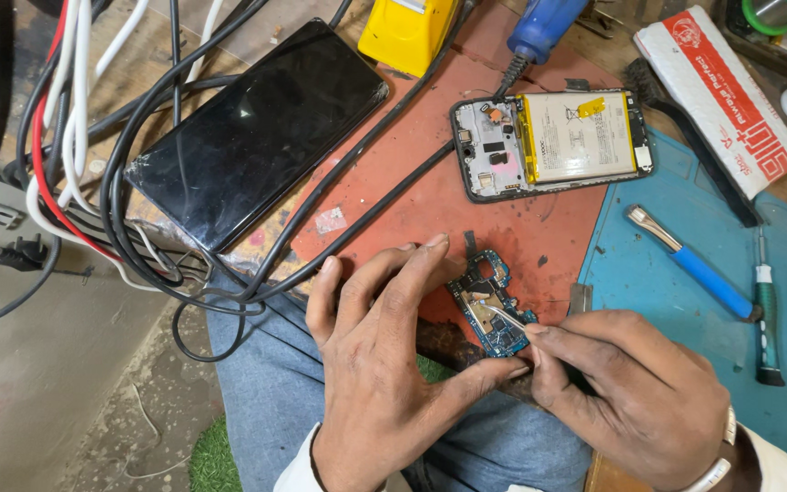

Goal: The person cleans a small circuit board with a brush, then uses tweezers to place a small metallic component onto the board. The person works on their lap with a disassembled phone visible nearby.

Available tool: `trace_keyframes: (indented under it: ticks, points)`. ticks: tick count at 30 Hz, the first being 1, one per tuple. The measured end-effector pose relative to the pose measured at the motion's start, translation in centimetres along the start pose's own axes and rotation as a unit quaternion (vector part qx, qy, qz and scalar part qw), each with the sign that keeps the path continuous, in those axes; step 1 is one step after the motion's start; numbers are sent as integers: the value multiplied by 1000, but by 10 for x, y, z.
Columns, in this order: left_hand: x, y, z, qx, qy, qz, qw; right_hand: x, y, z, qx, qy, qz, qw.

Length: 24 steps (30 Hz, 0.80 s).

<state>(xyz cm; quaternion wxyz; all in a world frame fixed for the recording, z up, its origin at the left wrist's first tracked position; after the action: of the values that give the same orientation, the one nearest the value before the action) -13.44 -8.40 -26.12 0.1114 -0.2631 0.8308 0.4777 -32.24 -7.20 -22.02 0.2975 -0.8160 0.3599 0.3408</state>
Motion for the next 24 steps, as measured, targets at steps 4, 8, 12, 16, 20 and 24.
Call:
trace_keyframes:
  ticks: [4, 8, 12, 16, 20, 24]
  points:
    - [1, 0, 0, 1, 1, -4, 1000, -1, 2, 1, 21, 3, -37, 999]
    - [-1, 4, -3, 17, 4, -14, 1000, -13, 10, 2, 95, 54, -66, 992]
    - [-9, 11, -9, 53, -10, -15, 998, -21, 16, 4, 129, 81, -28, 988]
    - [-13, 17, -20, 119, -35, -62, 990, -31, 19, 13, 145, 63, 14, 987]
    - [-13, 22, -29, 164, -40, -88, 982, -38, 16, 33, 209, 39, 63, 975]
    - [-14, 28, -33, 180, -47, -106, 977, -35, 18, 60, 403, -33, 139, 904]
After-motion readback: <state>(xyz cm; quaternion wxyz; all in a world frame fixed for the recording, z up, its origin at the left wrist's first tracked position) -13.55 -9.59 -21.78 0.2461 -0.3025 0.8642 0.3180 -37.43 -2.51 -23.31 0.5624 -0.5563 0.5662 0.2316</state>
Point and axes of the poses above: each hand's wrist, its own z-axis away from the middle knuckle, its own x-axis out of the palm, y = z × x, the point moved 5 cm from there along -z, towards the middle knuckle, and after that the axes turned 9 degrees about y, right-handed, at the moved point
